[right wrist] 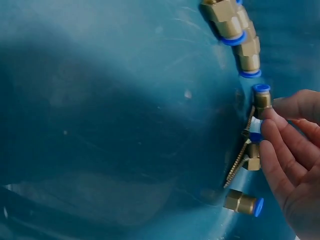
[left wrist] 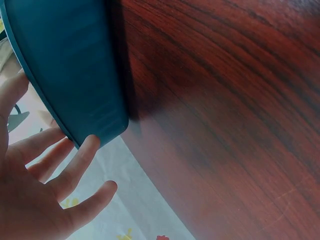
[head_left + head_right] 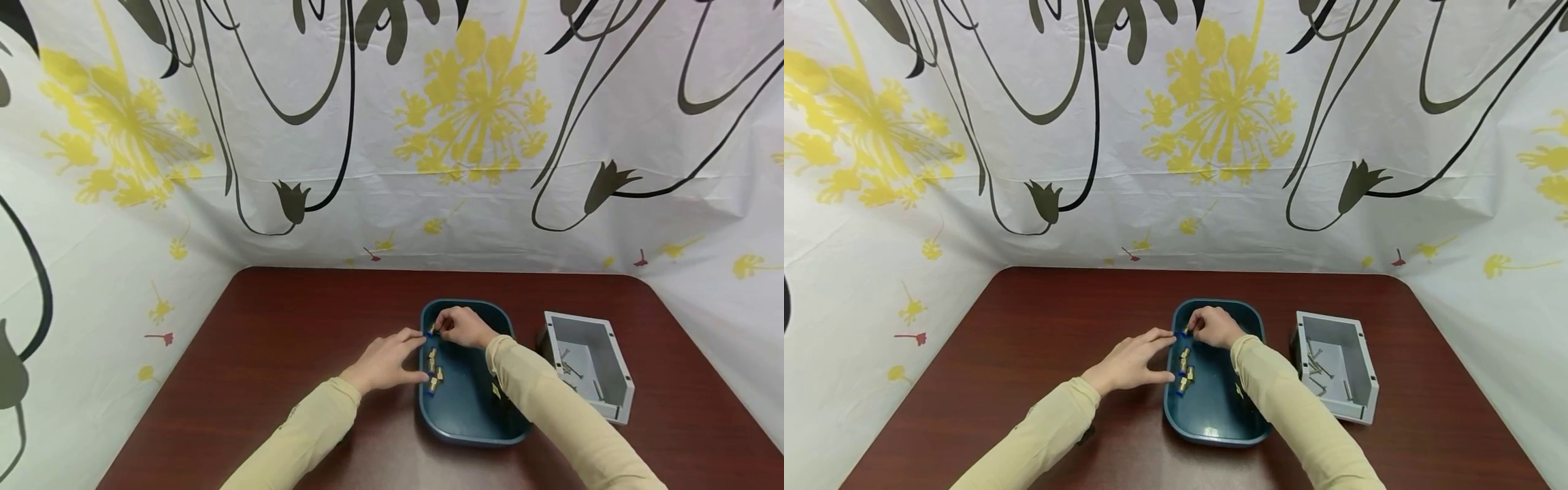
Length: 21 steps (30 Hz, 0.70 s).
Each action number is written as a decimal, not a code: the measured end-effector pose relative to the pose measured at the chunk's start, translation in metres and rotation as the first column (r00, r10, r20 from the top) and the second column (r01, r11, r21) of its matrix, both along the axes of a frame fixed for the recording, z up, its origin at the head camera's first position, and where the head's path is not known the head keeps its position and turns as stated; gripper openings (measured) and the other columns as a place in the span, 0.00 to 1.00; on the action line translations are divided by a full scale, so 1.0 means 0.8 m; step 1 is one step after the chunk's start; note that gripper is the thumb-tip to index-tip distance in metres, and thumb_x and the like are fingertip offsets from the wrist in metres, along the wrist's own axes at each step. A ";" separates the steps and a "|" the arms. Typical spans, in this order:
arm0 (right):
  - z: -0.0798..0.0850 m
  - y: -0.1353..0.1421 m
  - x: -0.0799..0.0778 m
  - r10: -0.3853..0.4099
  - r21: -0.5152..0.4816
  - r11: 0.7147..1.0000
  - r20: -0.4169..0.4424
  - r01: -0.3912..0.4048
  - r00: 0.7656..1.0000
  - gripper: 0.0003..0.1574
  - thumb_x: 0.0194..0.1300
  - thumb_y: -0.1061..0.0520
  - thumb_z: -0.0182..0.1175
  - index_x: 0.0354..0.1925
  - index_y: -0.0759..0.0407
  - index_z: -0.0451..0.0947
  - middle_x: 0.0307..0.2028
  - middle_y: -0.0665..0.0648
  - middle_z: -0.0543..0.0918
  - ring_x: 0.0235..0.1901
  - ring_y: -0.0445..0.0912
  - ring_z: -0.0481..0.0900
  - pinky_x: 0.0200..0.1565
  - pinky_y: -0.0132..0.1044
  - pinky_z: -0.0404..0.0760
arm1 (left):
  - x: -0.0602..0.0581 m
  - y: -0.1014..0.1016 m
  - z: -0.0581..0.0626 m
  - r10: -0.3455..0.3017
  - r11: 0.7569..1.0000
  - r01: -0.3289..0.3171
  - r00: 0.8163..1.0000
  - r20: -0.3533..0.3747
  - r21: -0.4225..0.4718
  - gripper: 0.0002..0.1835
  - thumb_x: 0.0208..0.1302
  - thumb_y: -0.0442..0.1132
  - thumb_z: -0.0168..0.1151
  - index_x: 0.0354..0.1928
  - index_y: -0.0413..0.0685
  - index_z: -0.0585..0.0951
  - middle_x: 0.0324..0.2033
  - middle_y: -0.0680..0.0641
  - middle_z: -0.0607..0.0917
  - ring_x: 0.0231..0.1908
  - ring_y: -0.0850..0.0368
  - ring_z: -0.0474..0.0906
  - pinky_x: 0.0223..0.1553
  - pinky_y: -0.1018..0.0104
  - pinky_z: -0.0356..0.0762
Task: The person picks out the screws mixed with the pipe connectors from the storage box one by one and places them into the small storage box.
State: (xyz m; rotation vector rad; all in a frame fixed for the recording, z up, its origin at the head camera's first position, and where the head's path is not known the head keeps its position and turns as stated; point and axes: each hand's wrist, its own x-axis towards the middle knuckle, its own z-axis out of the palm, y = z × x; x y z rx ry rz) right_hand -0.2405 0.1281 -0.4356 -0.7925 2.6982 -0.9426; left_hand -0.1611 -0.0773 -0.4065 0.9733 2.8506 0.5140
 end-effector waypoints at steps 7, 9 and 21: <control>-0.003 -0.002 0.000 -0.029 0.035 0.999 -0.039 0.030 0.999 0.06 0.51 0.67 0.58 0.32 0.62 0.78 0.24 0.48 0.77 0.23 0.39 0.72 0.27 0.35 0.71 | 0.000 0.000 0.000 0.003 1.000 -0.003 1.000 0.010 0.001 0.35 0.53 0.57 0.59 0.60 0.46 0.67 0.57 0.49 0.66 0.51 0.57 0.68 0.46 0.58 0.67; -0.003 -0.002 0.001 -0.034 0.040 0.999 -0.050 0.036 0.998 0.06 0.51 0.67 0.59 0.32 0.62 0.78 0.24 0.48 0.77 0.23 0.39 0.72 0.27 0.35 0.72 | 0.000 0.000 0.000 0.002 1.000 -0.002 1.000 0.010 0.002 0.35 0.53 0.57 0.59 0.61 0.47 0.67 0.57 0.49 0.66 0.51 0.57 0.68 0.46 0.58 0.67; -0.008 -0.006 0.007 -0.075 0.077 0.994 -0.029 0.077 0.997 0.07 0.49 0.67 0.61 0.30 0.58 0.78 0.24 0.48 0.75 0.23 0.40 0.71 0.28 0.35 0.71 | 0.000 0.000 0.000 0.007 1.000 -0.007 1.000 0.025 0.013 0.35 0.53 0.57 0.59 0.61 0.47 0.66 0.57 0.49 0.67 0.50 0.57 0.68 0.47 0.56 0.67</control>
